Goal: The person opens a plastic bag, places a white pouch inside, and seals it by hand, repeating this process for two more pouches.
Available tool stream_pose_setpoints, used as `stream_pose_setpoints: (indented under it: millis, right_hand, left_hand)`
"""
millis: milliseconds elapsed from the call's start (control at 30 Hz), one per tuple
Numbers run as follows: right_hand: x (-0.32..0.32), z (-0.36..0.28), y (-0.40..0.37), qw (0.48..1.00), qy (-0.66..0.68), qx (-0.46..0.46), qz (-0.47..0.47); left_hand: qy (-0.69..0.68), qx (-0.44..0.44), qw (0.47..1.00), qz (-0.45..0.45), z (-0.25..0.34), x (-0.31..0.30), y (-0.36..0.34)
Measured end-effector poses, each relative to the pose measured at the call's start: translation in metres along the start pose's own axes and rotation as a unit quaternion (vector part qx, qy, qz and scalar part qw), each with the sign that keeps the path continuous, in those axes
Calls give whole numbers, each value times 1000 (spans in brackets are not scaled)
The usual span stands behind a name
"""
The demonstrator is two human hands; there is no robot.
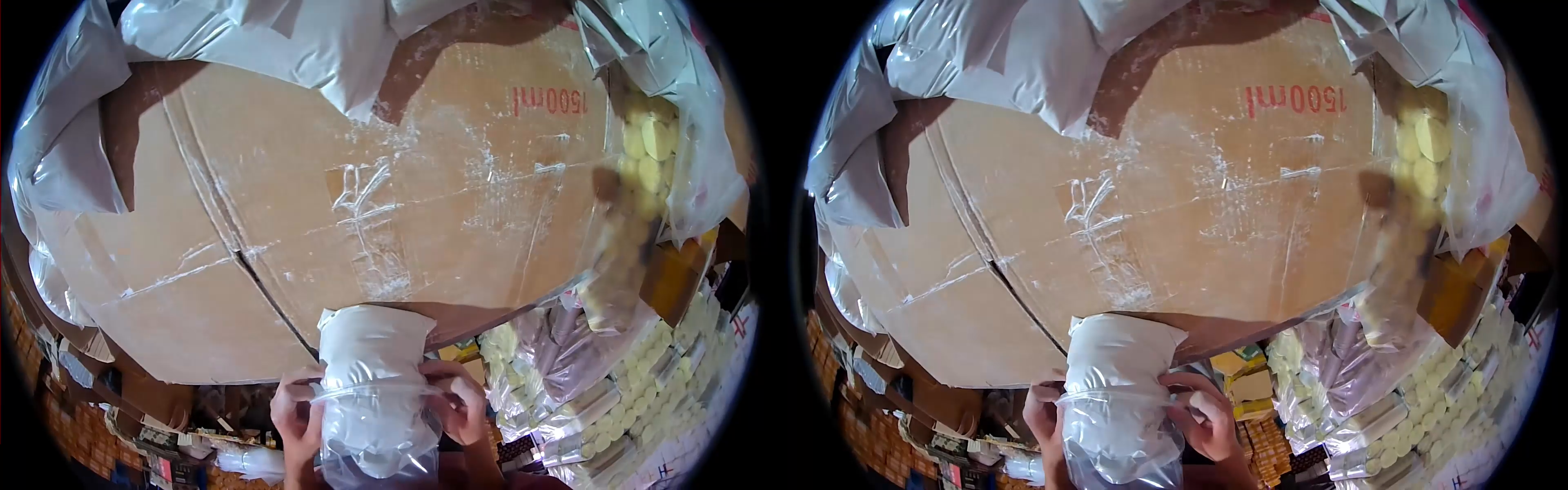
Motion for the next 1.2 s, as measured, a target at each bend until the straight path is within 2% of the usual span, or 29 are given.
stream_pose_setpoints:
  millis: [100, 200, 233, 300, 367, 467, 533, 567, 667, 767, 833, 867, 900, 933, 967, 1067, 1133, 1200]
  right_hand:
    - [9, 18, 1, 985, 126, 98, 59]
    - [16, 41, -10, 973, 145, 122, 131]
    - [19, 34, -10, 971, 92, 159, 150]
    - [22, 39, -14, 977, 41, 128, 168]
    - [24, 39, -16, 978, -29, 100, 178]
    - [34, 38, -15, 966, 120, 95, 210]
    - [30, 49, -18, 956, 198, 110, 188]
    - [27, 57, -21, 949, 235, 118, 174]
    - [30, 74, -32, 880, 433, 152, 121]
    - [32, 102, -43, 827, 509, 212, 112]
    - [31, 108, -45, 802, 531, 249, 111]
    - [26, 103, -43, 795, 547, 249, 81]
    - [21, 95, -42, 787, 562, 250, 52]
    - [19, 91, -41, 779, 575, 250, 22]
    - [17, 93, -44, 831, 529, 170, -35]
    - [4, 64, -33, 888, 388, 173, -174]
    - [7, 71, -25, 850, 415, -10, -323]
    - [13, 24, -2, 832, 330, -141, -422]
  left_hand:
    - [-30, -34, 999, -9, 10, 8, 12]
    - [-13, -90, 996, -22, 23, 17, 24]
    - [3, -119, 993, -17, 23, 18, 25]
    - [15, -174, 985, -1, 25, 21, 24]
    - [18, -158, 987, 20, 25, 25, 25]
    - [62, -157, 986, 15, 35, 31, 28]
    - [86, -134, 987, 3, 22, 29, 21]
    - [74, -154, 985, 16, 13, 30, 17]
    - [31, -155, 987, 37, 6, 33, 8]
    - [11, -77, 995, -57, 27, 30, 15]
    - [1, -86, 991, -101, 7, 22, 5]
    - [-26, -94, 988, -118, -14, 17, -3]
    - [-47, -54, 992, -103, -24, 15, -5]
    - [-73, 0, 987, -143, -35, 12, -5]
    - [-99, 53, 977, -184, -45, 3, -5]
    - [-301, 78, 906, -285, -51, -2, -17]
    - [-513, -6, 841, -173, -27, 10, -43]
    - [-470, 39, 840, -267, -5, 0, -40]
Point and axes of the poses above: each hand's wrist, its own y-axis towards the middle knuckle, its own x-axis out of the palm, z = x × y, the point moved 3 cm from there along y, towards the middle knuckle, and after that the axes turned 6 degrees about y, right-handed, at the moved point
